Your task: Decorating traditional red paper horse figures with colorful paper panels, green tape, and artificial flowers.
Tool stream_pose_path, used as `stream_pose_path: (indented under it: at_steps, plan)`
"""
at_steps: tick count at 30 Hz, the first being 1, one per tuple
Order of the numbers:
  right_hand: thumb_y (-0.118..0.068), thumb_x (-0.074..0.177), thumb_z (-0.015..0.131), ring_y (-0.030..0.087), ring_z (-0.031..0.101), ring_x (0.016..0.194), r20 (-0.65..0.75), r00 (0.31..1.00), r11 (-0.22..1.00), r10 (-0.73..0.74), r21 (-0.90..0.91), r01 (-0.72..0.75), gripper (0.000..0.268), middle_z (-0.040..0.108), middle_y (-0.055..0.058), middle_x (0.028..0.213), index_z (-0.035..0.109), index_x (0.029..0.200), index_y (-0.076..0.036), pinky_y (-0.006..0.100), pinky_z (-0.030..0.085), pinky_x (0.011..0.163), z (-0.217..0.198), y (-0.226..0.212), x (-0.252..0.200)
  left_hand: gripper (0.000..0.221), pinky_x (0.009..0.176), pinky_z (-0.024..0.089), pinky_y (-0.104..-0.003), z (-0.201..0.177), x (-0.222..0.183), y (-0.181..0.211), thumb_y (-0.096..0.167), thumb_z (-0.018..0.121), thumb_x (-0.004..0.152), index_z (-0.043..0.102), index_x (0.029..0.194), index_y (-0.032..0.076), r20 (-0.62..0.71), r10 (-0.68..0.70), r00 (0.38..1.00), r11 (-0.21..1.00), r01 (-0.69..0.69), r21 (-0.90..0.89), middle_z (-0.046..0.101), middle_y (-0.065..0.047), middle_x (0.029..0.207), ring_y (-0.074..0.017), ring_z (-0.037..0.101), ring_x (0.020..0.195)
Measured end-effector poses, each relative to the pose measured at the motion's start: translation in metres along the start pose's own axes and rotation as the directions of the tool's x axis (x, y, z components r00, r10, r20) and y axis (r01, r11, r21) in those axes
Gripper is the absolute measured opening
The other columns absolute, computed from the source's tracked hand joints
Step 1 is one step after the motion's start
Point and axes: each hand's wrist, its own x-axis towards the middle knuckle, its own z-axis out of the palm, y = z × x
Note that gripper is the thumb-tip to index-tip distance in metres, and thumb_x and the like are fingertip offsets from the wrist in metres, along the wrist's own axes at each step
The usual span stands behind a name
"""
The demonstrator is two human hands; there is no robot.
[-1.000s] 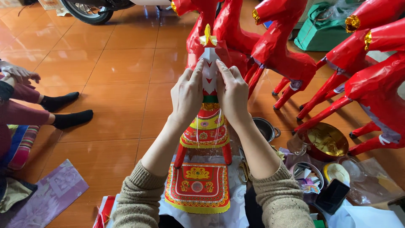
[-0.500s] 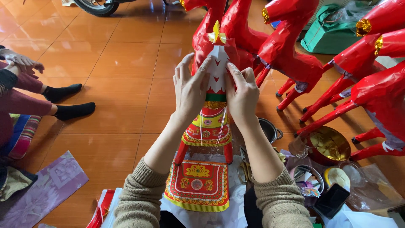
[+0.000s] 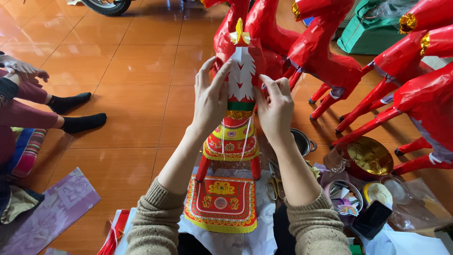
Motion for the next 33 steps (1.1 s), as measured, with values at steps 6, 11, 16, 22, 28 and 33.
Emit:
stream_pose_path:
  at_steps: [6, 11, 16, 22, 28, 33]
  plan:
    - [0.004, 0.095, 0.06, 0.021, 0.06, 0.08, -0.012, 1.0, 0.992, -0.028, 0.121, 0.029, 0.02, 0.054, 0.01, 0.094, 0.068, 0.113, 0.0, 0.029, 0.052, 0.064, -0.016, -0.012, 0.002, 0.042, 0.101, 0.044, -0.05, -0.001, -0.015, -0.017, 0.003, 0.056, 0.094, 0.058, 0.134, 0.017, -0.079, 0.042, 0.996, 0.994, -0.049, -0.095, 0.046, -0.016, 0.136, -0.0395, 0.049, 0.126]
    - [0.008, 0.096, 0.051, 0.03, 0.059, 0.101, -0.015, 0.99, 0.981, -0.141, 0.133, 0.141, 0.025, 0.058, 0.017, 0.106, 0.065, 0.115, 0.0, 0.038, 0.05, 0.089, -0.007, -0.013, -0.014, 0.037, 0.101, 0.044, -0.045, -0.007, -0.034, -0.013, -0.002, 0.054, 0.091, 0.068, 0.122, 0.013, -0.105, 0.188, 0.977, 0.981, -0.191, -0.016, 0.055, -0.012, 0.132, -0.0343, 0.053, 0.123]
    - [0.009, 0.093, 0.055, 0.028, 0.057, 0.112, 0.061, 0.973, 0.974, -0.222, 0.066, 0.218, 0.032, 0.061, 0.01, 0.118, 0.069, 0.118, -0.006, 0.038, 0.046, 0.095, -0.007, -0.02, -0.022, 0.044, 0.101, 0.044, -0.043, -0.014, -0.044, 0.001, -0.006, 0.047, 0.087, 0.066, 0.125, 0.006, -0.075, 0.299, 0.951, 0.954, -0.297, 0.03, 0.059, -0.013, 0.13, -0.0306, 0.057, 0.121]
    - [0.007, 0.093, 0.054, 0.026, 0.058, 0.111, 0.059, 0.975, 0.977, -0.213, 0.043, 0.211, 0.031, 0.064, 0.008, 0.118, 0.07, 0.117, -0.007, 0.034, 0.044, 0.092, -0.006, -0.017, -0.024, 0.045, 0.101, 0.045, -0.042, -0.014, -0.046, 0.002, -0.006, 0.045, 0.085, 0.067, 0.123, 0.006, -0.091, 0.316, 0.944, 0.949, -0.313, 0.049, 0.062, -0.01, 0.126, -0.0284, 0.058, 0.118]
    - [0.011, 0.093, 0.044, 0.028, 0.053, 0.109, 0.006, 0.982, 0.974, -0.191, 0.123, 0.188, 0.034, 0.059, 0.012, 0.116, 0.066, 0.112, -0.006, 0.038, 0.042, 0.093, 0.006, 0.011, -0.017, 0.038, 0.099, 0.046, -0.045, -0.012, -0.036, -0.013, -0.006, 0.049, 0.088, 0.068, 0.118, 0.007, -0.182, 0.259, 0.949, 0.965, -0.263, 0.002, 0.064, -0.013, 0.117, -0.0354, 0.058, 0.112]
    - [0.02, 0.091, 0.044, 0.034, 0.048, 0.12, 0.043, 0.979, 0.978, -0.201, 0.058, 0.198, 0.047, 0.051, 0.016, 0.128, 0.06, 0.127, -0.006, 0.044, 0.043, 0.097, -0.002, -0.013, 0.015, 0.041, 0.111, 0.032, -0.049, -0.017, -0.005, 0.001, 0.009, 0.053, 0.098, 0.054, 0.139, 0.012, -0.023, 0.264, 0.964, 0.961, -0.261, 0.096, 0.043, -0.015, 0.147, -0.0392, 0.037, 0.138]
